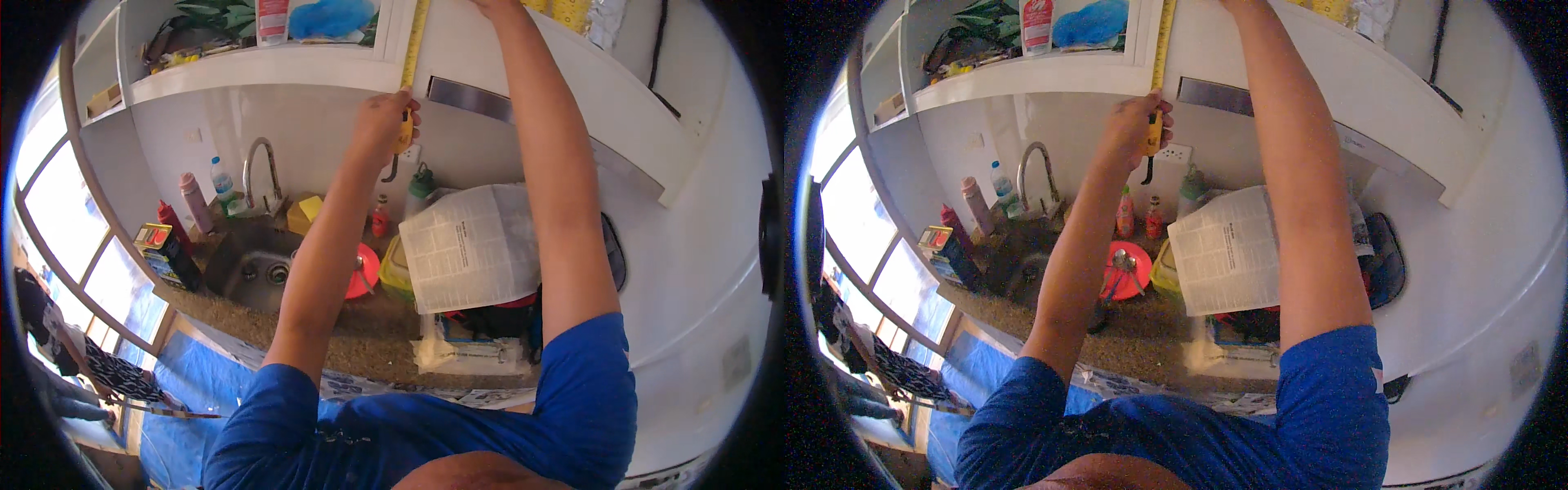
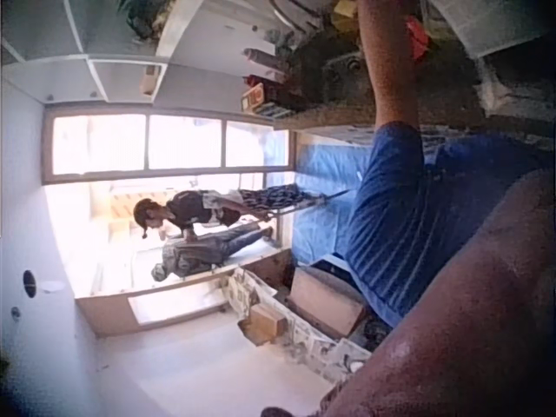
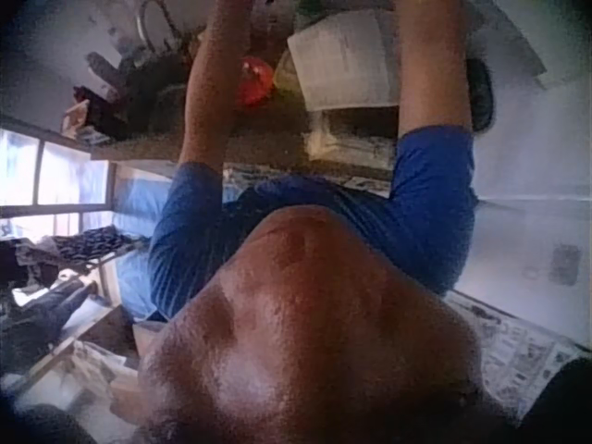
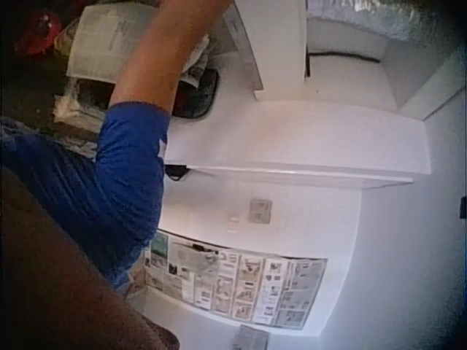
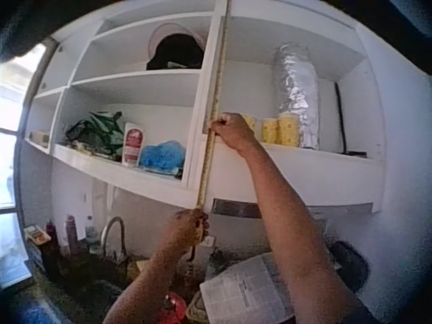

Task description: The person measures the height of a kitchen cabinet using a tape measure, extending the tape from the bottom to the top edge while other individuals are present in the room.

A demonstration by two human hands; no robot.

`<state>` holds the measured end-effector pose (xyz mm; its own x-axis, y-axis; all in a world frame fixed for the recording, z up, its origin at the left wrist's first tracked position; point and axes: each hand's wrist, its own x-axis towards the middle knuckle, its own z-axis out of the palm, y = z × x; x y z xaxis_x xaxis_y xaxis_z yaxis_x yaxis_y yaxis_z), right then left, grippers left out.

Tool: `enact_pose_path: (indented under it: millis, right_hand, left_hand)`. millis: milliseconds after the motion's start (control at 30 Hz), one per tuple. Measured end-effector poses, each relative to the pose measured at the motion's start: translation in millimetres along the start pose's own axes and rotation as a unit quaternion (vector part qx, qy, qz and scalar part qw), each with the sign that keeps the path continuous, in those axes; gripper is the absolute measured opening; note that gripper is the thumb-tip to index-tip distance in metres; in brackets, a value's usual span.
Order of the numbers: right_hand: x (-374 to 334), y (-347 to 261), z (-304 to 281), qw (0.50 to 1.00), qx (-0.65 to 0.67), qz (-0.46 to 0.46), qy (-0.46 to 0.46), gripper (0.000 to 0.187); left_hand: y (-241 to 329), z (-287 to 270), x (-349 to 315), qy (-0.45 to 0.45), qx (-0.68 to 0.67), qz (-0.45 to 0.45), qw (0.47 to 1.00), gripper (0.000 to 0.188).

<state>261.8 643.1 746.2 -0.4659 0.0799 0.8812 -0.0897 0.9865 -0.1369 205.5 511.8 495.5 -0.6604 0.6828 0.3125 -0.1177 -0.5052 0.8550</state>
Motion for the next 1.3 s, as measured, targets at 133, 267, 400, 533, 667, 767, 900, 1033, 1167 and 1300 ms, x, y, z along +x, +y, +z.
enact_pose_path:
  millis: [133, 267, 400, 533, 667, 767, 900, 1033, 1167, 1300]
  right_hand:
    - [-0.1, 1.0, -0.4, 1.000, 0.021, 0.003, -0.001, 0.034]
    - [-1.1, -1.9, -0.9, 1.000, 0.010, -0.001, -0.003, 0.032]
    - [4.5, 8.6, -0.3, 0.998, 0.060, -0.023, -0.019, 0.033]
    - [5.5, 9.6, 2.5, 0.997, 0.077, -0.005, -0.018, 0.032]
    - [4.1, 2.4, 2.3, 0.999, 0.043, 0.023, -0.012, 0.029]
    - [5.9, 6.7, 1.8, 0.998, 0.060, 0.009, -0.014, 0.028]
    - [6.4, 7.4, 2.0, 0.996, 0.075, 0.030, -0.021, 0.028]
    - [4.8, 4.3, 2.8, 0.996, 0.081, 0.033, -0.014, 0.028]
    - [2.1, 0.9, 0.9, 0.998, 0.058, 0.024, -0.017, 0.028]
    - [1.4, -0.6, -0.6, 0.999, 0.031, 0.016, -0.008, 0.029]
  left_hand:
    - [-0.7, -1.3, 0.1, -0.015, 0.003, 0.010, 1.000, 0.033]
    - [-3.0, -2.8, 4.9, -0.008, 0.022, 0.007, 1.000, 0.035]
    - [-4.9, -4.2, 7.2, -0.019, 0.021, 0.006, 1.000, 0.035]
    - [-3.6, -3.6, 8.6, -0.007, 0.047, 0.002, 0.999, 0.035]
    - [-2.5, -3.8, 6.7, -0.004, 0.043, 0.009, 0.999, 0.036]
    - [-1.5, -2.2, 6.2, -0.006, 0.037, 0.005, 0.999, 0.036]
    - [-0.4, -2.0, 5.5, -0.006, 0.039, 0.006, 0.999, 0.035]
    - [0.8, -3.9, 6.4, -0.011, 0.026, -0.003, 1.000, 0.035]
    - [2.7, -2.0, 4.4, -0.005, 0.012, -0.015, 1.000, 0.035]
    - [0.9, -1.9, 6.6, -0.003, -0.005, -0.006, 1.000, 0.034]
